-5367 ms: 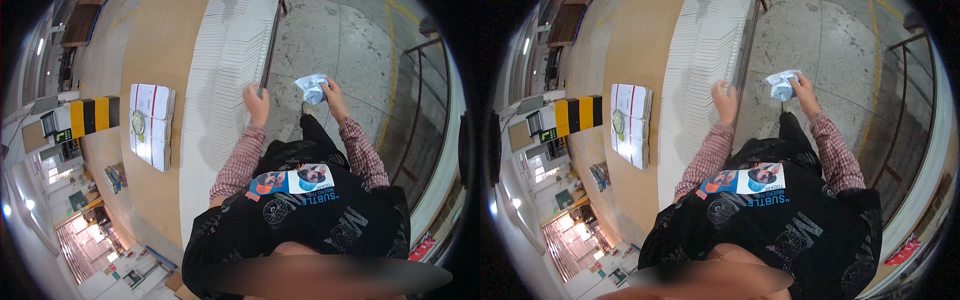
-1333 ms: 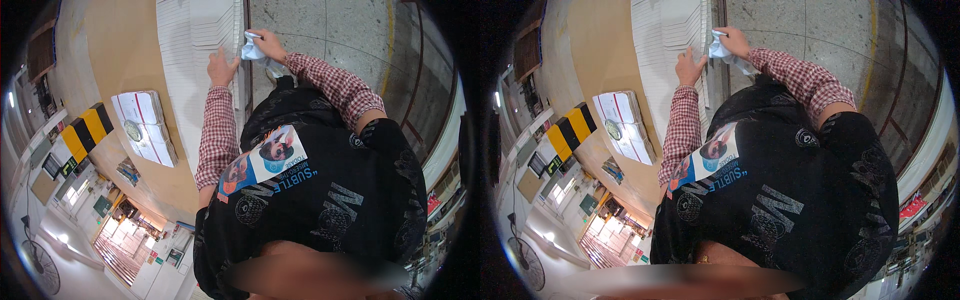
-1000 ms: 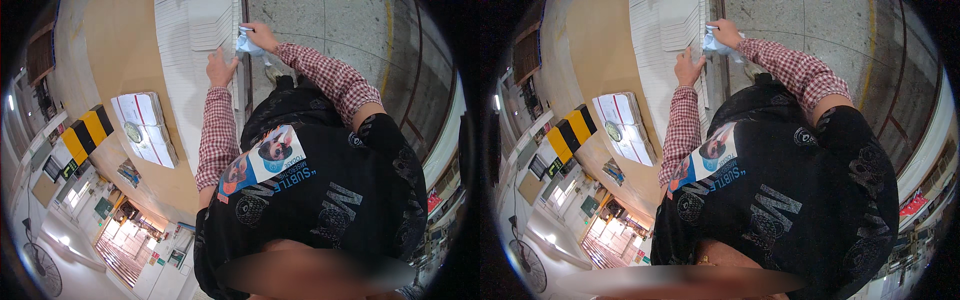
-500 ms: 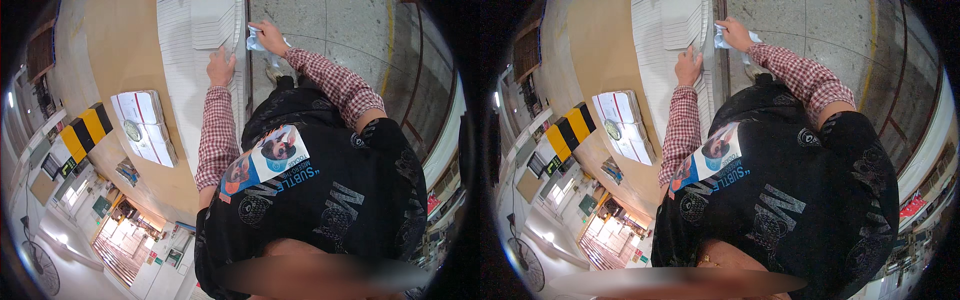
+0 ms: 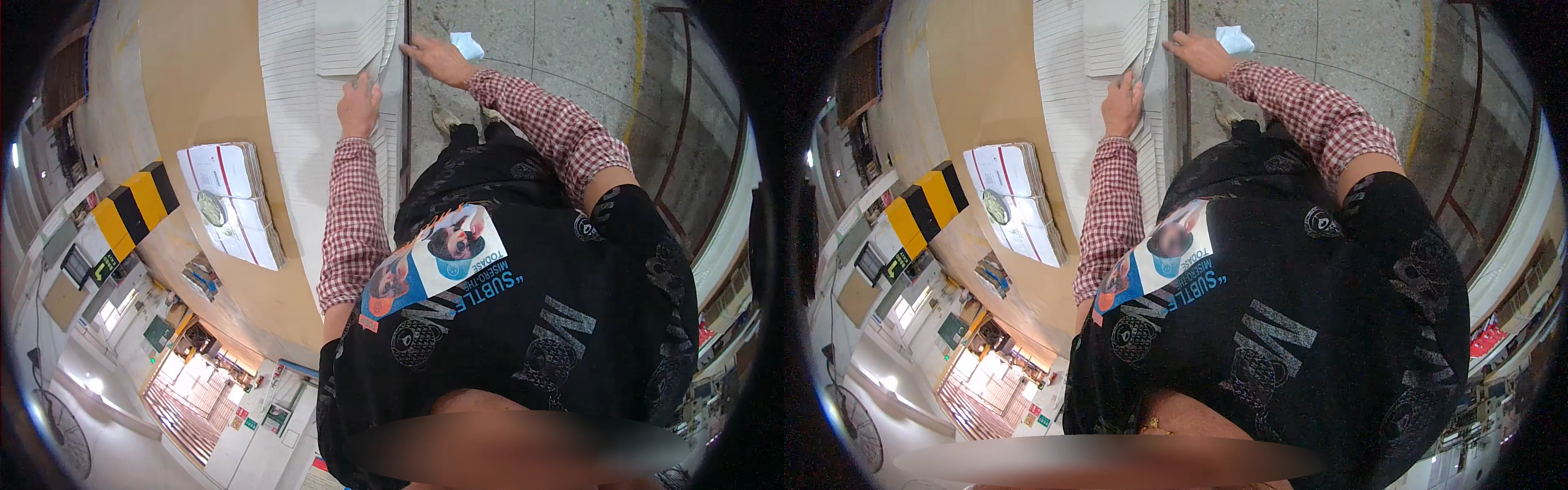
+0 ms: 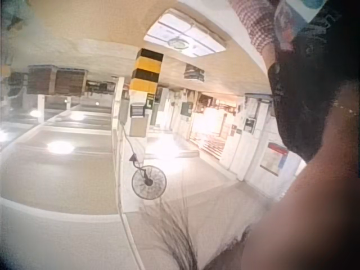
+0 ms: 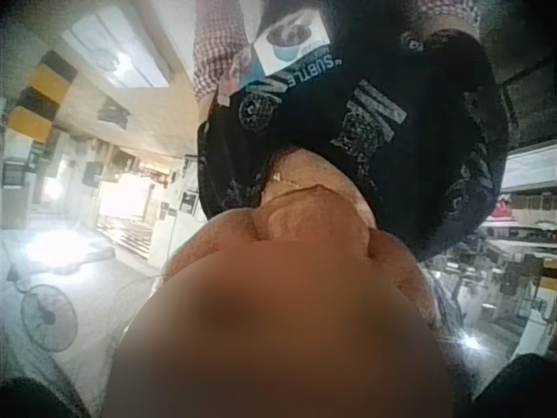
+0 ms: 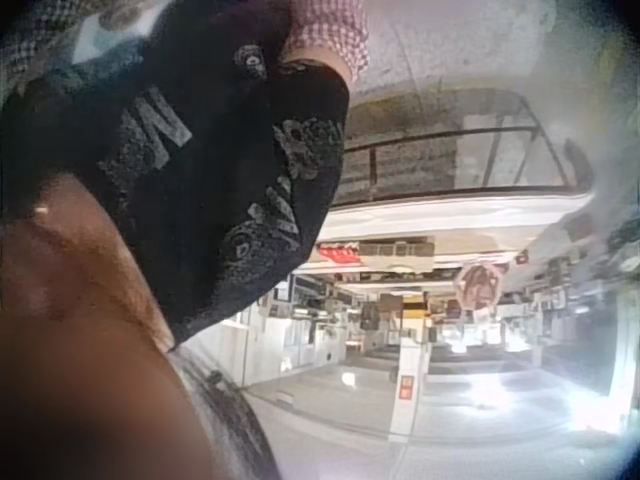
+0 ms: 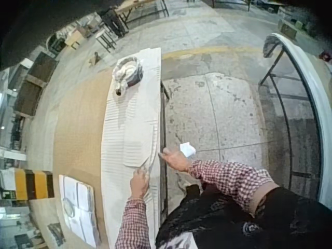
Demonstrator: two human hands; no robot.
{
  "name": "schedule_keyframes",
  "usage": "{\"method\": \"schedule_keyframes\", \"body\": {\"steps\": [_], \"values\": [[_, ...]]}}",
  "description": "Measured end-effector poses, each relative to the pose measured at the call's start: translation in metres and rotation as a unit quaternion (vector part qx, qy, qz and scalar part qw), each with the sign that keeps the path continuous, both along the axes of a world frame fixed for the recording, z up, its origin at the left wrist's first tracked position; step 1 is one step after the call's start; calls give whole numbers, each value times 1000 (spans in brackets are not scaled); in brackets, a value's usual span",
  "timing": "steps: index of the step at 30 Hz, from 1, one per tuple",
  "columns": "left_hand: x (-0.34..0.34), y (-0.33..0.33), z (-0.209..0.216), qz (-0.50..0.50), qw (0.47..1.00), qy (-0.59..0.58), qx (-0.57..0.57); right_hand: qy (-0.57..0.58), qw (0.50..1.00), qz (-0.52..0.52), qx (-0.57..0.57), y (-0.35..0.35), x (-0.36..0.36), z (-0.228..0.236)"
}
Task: Applying paint to the edges of a stack of paper using a brush.
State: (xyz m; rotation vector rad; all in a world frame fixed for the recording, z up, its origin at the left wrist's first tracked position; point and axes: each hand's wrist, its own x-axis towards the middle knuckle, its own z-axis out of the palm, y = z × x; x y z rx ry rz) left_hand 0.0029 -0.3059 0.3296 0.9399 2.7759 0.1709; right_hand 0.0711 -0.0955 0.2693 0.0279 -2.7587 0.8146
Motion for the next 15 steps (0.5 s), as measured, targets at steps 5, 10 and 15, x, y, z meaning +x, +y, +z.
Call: {"method": "schedule_keyframes", "body": {"steps": [5, 10, 15], "values": [[19, -19, -4, -3, 1000, 1, 2, -2, 985, -31, -167, -13, 24, 2], [45, -31, 2, 12, 999, -14, -27, 48, 963, -120, -237, -11, 24, -6], [62, -39, 5, 5, 1000, -27, -14, 84, 976, -87, -181, -17, 28, -26]]}}
